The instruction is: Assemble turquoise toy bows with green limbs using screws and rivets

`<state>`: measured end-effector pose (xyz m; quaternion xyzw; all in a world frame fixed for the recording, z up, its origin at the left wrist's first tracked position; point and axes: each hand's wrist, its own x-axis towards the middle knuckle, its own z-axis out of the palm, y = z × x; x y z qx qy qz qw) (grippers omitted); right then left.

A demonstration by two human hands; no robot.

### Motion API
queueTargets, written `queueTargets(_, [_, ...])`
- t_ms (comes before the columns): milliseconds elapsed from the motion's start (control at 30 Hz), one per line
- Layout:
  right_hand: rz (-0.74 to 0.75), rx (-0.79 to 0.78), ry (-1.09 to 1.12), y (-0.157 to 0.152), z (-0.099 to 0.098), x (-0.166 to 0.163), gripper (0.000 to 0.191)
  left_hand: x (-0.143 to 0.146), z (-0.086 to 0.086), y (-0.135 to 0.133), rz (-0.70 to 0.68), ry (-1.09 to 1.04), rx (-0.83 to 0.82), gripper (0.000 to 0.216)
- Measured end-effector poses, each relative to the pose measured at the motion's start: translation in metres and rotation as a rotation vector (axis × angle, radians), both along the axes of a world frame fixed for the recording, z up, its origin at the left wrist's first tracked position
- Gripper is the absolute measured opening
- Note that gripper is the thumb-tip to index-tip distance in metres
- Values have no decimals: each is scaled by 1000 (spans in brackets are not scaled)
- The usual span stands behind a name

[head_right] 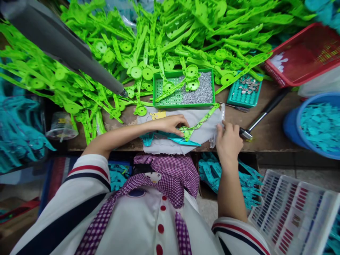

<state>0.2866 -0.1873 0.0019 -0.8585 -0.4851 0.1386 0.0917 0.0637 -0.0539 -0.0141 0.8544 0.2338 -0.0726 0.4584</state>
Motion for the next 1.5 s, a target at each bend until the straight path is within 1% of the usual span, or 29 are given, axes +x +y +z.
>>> queueTargets(133, [9,4,47,2,-7,14,53,1,-4,1,-8,-9,-28,54])
queueTargets(233, [-77,-7,92,3,-4,21,55,1,-4,2,-7,-12,-45,56])
queueTargets(300, [-166,59,147,2,2,25,52,0,-4,2,-8,-29,-54,56])
queueTargets(367, [-223,209,245,4,11,25,48,0,-5,3,-18,-48,-60,54])
queueTargets(467, [-212,475,534,24,32,5,49,0,-8,4,-33,-49,-72,54])
queueTargets(533, [-192,613,753,47,52,-21,48,0,-9,4,-39,-40,-73,55])
queueTargets(567, [-187,691,822,59,63,-36,46,1,-8,4,-45,-36,-70,56])
queueTargets(600, [-168,761,862,71,72,-49,43,1,-8,4,-53,-33,-65,56])
queueTargets(633, [-112,777,864,81,79,-60,42,1,-7,4,-61,-29,-57,56])
queueTargets(667, [-70,777,829,88,83,-68,42,1,-6,3,-67,-26,-48,55])
queueTargets(700, [-37,753,777,91,83,-71,43,1,-6,3,-71,-23,-40,55])
queueTargets(733, [-20,715,720,91,78,-69,47,1,-5,2,-74,-23,-35,55])
queueTargets(800, [-55,643,648,80,56,-56,57,0,-5,1,-70,-24,-32,54])
queueTargets(933, [-160,450,726,37,-5,-19,75,-1,-6,1,-73,-40,-42,52])
queueTargets(1000, [-220,407,781,17,-27,-12,82,-1,-5,2,-93,-45,-45,52])
queueTargets(1033, [-243,403,807,9,-34,-13,85,-1,-4,1,-96,-42,-43,52])
queueTargets(1100, [-279,403,859,-2,-42,-16,87,-2,-2,1,-96,-29,-39,52])
queueTargets(1200, [-291,353,934,-8,-45,-19,82,-3,0,-1,-79,-19,-34,53])
queueTargets(1333, [-235,275,970,-3,-44,-16,77,-2,-2,-2,-71,-13,-40,50])
queueTargets(1500, [-186,209,950,7,-43,-13,69,-1,-1,-1,-66,-7,-43,51])
